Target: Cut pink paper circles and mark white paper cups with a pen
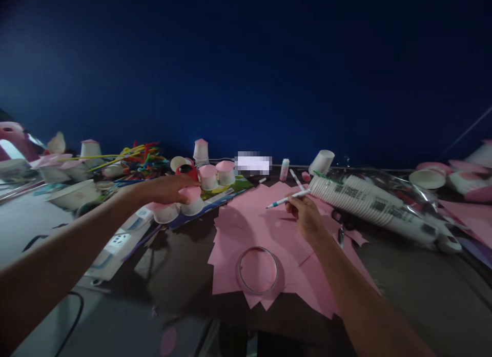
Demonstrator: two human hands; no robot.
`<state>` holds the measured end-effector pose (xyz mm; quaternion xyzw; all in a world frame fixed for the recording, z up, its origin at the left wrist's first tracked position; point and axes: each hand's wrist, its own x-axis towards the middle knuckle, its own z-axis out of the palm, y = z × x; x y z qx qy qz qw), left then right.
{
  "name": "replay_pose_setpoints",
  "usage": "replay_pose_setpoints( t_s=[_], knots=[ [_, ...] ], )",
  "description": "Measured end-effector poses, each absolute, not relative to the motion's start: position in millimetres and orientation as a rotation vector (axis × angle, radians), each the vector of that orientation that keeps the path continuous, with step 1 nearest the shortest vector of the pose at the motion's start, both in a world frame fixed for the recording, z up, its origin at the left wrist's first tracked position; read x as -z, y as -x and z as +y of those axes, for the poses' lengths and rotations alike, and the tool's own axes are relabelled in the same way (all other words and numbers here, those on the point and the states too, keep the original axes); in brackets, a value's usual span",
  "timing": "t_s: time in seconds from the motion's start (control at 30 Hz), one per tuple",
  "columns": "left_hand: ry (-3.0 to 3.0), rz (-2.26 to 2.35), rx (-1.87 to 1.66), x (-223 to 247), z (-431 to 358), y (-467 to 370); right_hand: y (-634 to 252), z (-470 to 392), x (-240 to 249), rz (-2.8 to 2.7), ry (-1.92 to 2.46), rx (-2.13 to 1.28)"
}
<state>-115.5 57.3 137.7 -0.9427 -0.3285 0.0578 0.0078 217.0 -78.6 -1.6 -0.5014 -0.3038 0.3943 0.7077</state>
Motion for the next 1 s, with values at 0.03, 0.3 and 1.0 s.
replay_pose_setpoints(
  t_s=[0.03, 0.3, 1.0],
  knots=[
    [2.953, -1.029, -0.230, -138.7, 55.6, 115.2, -216.3, -79.0, 0.8, -0.676, 1.115, -0.873],
    [2.950, -1.148, -0.347, -139.8, 50.4, 112.3, -215.2, -80.5, -1.4, -0.671, 1.112, -0.870],
    [3.297, -0.727, 0.064, -39.2, -66.9, 57.4, -211.1, -91.2, -22.8, -0.483, 0.670, -1.186]
  ],
)
